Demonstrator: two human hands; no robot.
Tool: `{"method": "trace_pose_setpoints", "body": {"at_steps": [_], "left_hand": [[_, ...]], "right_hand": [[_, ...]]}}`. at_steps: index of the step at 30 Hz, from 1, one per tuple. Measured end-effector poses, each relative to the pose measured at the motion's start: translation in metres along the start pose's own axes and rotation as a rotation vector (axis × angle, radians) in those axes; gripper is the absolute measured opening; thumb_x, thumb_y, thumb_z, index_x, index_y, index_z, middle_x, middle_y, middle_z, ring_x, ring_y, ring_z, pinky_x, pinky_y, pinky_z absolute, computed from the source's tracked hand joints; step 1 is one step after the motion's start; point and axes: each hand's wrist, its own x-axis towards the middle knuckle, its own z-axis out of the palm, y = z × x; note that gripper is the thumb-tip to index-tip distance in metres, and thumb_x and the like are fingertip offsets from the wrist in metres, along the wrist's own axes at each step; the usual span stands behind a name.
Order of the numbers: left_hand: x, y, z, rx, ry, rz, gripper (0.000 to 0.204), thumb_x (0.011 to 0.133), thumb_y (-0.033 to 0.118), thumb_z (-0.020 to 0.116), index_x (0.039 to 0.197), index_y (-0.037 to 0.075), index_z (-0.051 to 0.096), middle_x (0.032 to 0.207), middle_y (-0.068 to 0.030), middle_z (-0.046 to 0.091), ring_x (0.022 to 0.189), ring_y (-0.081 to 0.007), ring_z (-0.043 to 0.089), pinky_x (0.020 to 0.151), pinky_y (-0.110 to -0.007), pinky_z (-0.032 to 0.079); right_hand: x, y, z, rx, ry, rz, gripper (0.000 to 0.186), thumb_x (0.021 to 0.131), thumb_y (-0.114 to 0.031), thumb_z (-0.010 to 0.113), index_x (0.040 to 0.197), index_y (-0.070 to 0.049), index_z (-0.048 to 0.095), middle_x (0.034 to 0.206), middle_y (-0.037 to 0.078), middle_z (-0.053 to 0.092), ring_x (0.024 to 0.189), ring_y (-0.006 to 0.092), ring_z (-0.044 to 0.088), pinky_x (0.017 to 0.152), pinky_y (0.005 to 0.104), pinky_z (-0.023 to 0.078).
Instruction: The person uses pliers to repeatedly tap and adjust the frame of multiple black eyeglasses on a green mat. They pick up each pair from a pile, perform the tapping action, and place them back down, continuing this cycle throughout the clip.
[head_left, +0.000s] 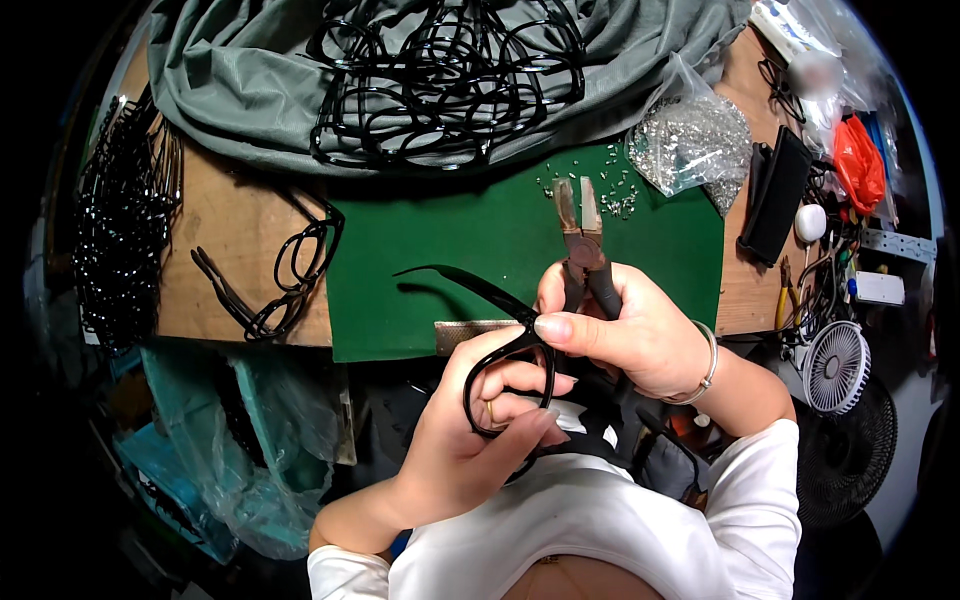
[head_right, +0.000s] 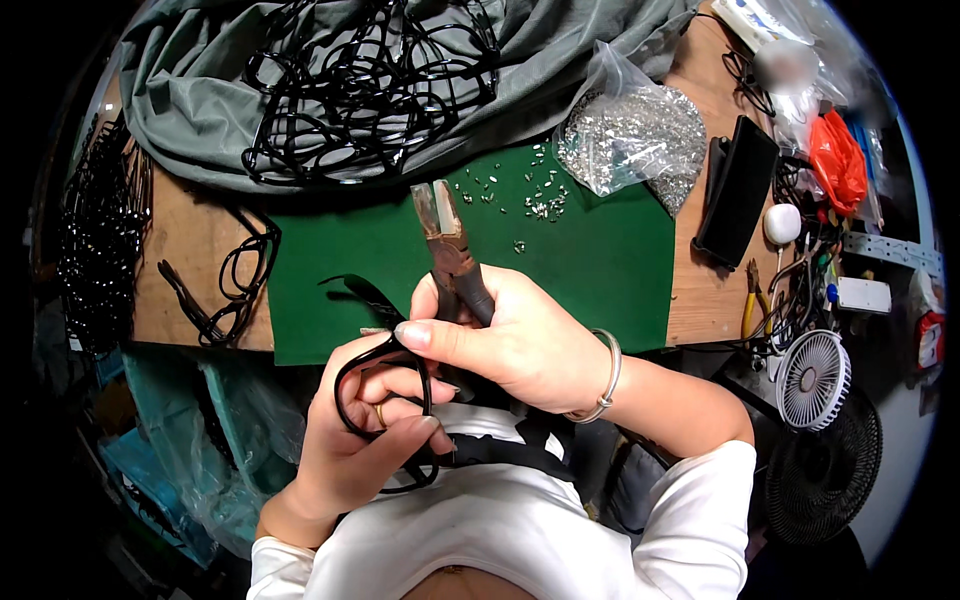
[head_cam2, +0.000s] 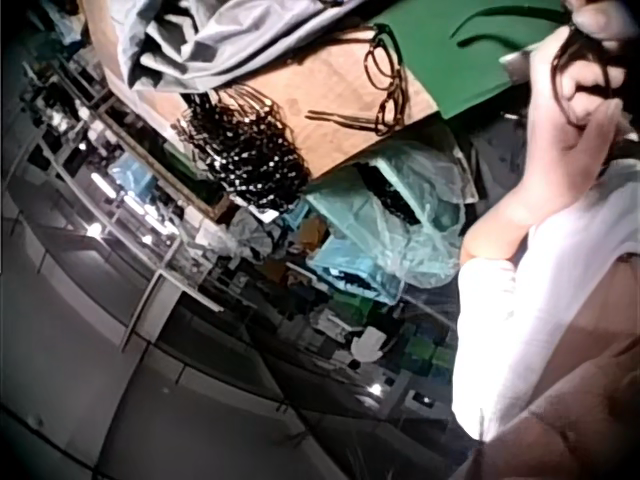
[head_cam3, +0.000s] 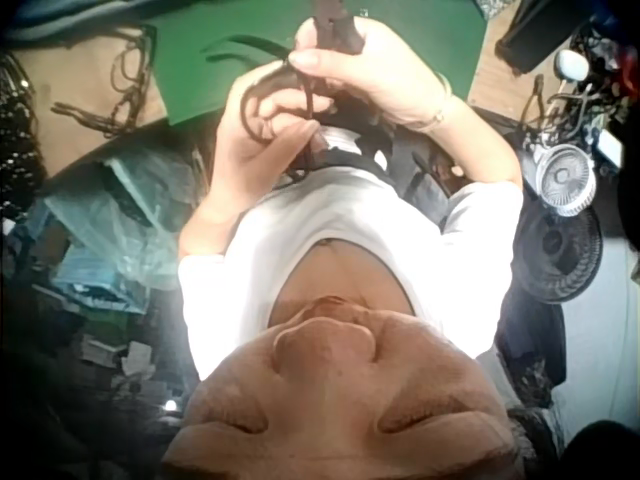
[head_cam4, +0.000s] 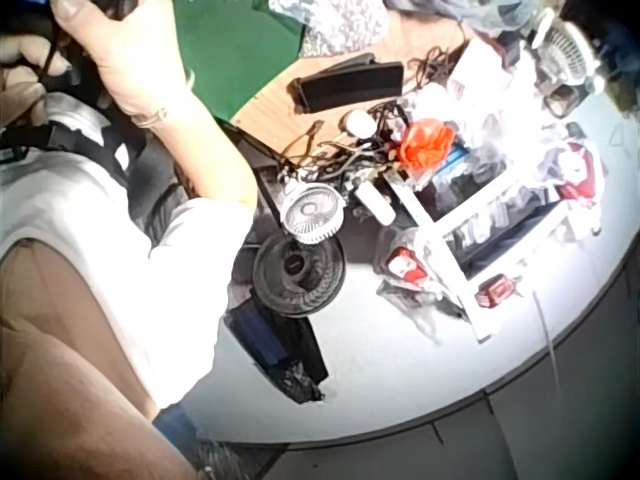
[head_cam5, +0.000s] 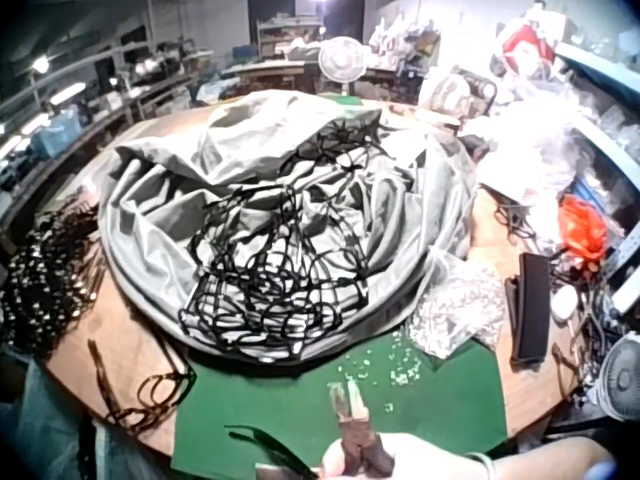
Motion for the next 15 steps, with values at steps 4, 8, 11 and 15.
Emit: {"method": "trace_pose_setpoints", "body": {"at_steps": [4, 8, 11, 15], "left_hand": [[0.0, -0.003, 0.002, 0.054, 0.053, 0.025, 0.055, 0.077, -0.012, 0.047, 0.124, 0.002, 0.022, 0.102, -0.0186, 0.052, 0.077, -0.0178, 0.06, 0.068, -0.027, 0.052], [0.0, -0.005, 0.004, 0.063, 0.058, 0.015, 0.054, 0.079, -0.011, 0.046, 0.125, 0.001, 0.02, 0.104, -0.0179, 0.05, 0.078, -0.0149, 0.059, 0.07, -0.025, 0.049], [0.0, -0.003, 0.005, 0.015, 0.063, -0.018, 0.054, 0.08, -0.01, 0.045, 0.126, 0.002, 0.019, 0.105, -0.0175, 0.05, 0.078, -0.0141, 0.059, 0.07, -0.024, 0.047], [-0.002, 0.003, 0.003, -0.058, 0.081, -0.095, 0.055, 0.079, -0.011, 0.045, 0.126, 0.003, 0.02, 0.105, -0.0172, 0.05, 0.077, -0.0154, 0.059, 0.069, -0.024, 0.048]], "right_hand": [[0.001, 0.006, 0.001, -0.001, 0.013, -0.068, 0.015, 0.084, -0.016, 0.055, 0.081, -0.003, 0.048, 0.067, 0.0, 0.051, 0.057, 0.0043, 0.049, 0.051, 0.0178, 0.039], [0.0, 0.011, 0.004, 0.023, 0.091, -0.095, 0.014, 0.084, -0.014, 0.055, 0.083, -0.003, 0.047, 0.068, 0.0, 0.052, 0.056, 0.0045, 0.049, 0.051, 0.0178, 0.041], [-0.002, 0.017, 0.008, 0.009, 0.144, -0.181, 0.014, 0.084, -0.014, 0.055, 0.084, -0.003, 0.047, 0.069, 0.0, 0.052, 0.057, 0.0045, 0.05, 0.051, 0.0175, 0.041], [-0.003, 0.009, 0.009, 0.088, 0.117, -0.047, 0.013, 0.08, -0.012, 0.059, 0.084, -0.005, 0.049, 0.073, -0.003, 0.049, 0.065, 0.0035, 0.044, 0.058, 0.0184, 0.037]]}}
